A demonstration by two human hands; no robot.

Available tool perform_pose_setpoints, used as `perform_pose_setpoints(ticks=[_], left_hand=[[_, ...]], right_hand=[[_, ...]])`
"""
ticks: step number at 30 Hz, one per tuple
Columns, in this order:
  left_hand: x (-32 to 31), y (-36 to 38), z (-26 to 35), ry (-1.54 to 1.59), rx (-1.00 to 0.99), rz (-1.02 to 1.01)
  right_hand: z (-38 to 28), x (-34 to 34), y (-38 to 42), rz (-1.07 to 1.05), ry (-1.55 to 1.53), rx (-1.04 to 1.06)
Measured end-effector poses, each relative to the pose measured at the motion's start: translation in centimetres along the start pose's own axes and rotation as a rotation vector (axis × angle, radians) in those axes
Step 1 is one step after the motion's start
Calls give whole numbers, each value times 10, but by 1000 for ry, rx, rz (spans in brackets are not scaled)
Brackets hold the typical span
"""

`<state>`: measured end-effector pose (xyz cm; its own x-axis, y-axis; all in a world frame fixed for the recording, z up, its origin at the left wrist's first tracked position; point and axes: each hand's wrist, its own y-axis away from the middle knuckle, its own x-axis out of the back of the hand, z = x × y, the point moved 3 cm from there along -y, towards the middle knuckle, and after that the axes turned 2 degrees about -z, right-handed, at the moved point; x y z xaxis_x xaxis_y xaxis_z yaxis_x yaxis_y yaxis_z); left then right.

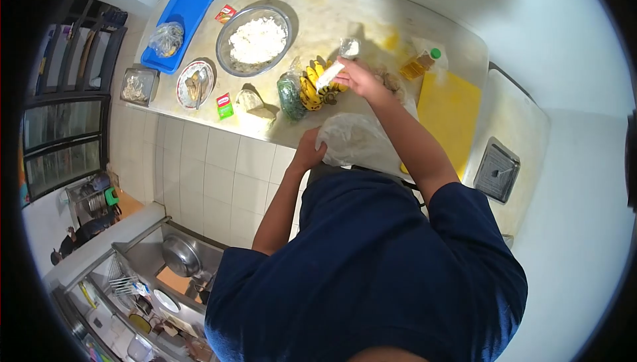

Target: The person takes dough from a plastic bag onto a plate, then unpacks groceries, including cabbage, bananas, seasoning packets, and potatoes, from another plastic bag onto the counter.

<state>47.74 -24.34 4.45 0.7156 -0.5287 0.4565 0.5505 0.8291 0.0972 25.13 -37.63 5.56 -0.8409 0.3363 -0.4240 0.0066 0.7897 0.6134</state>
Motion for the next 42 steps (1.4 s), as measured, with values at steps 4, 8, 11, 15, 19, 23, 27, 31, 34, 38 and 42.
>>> perform_pose_setpoints(ticks=[4,8,11,15,19,23,27,31,34,38,42], left_hand=[[1,4,-13,-4,22,9],[9,-1,3,41,-5,-17],[6,-7,0,22,-34,34],[-1,-15,-7,122,36,65],[-5,-25,-5,239,68,139],[-13,-38,-5,681,294,148],[-24,-51,14,1303,689,349],[-40,-69,18,1584,720,216],[-50,-81,42,1460,559,89],[-9,-86,84,652,130,-149],[14,-85,88,638,222,-9]], right_hand=[[-26,-33,-8,-20,-91,117],[-34,-38,-10,89,254,116],[-26,-26,17,98,528,122],[0,19,29,-85,667,181],[21,49,68,-217,885,192],[18,58,117,-164,1269,245],[23,59,143,-100,1296,382],[24,42,153,-124,1214,622],[26,43,147,-88,1112,650],[19,61,129,103,1230,592],[-3,59,133,-197,1343,644]])
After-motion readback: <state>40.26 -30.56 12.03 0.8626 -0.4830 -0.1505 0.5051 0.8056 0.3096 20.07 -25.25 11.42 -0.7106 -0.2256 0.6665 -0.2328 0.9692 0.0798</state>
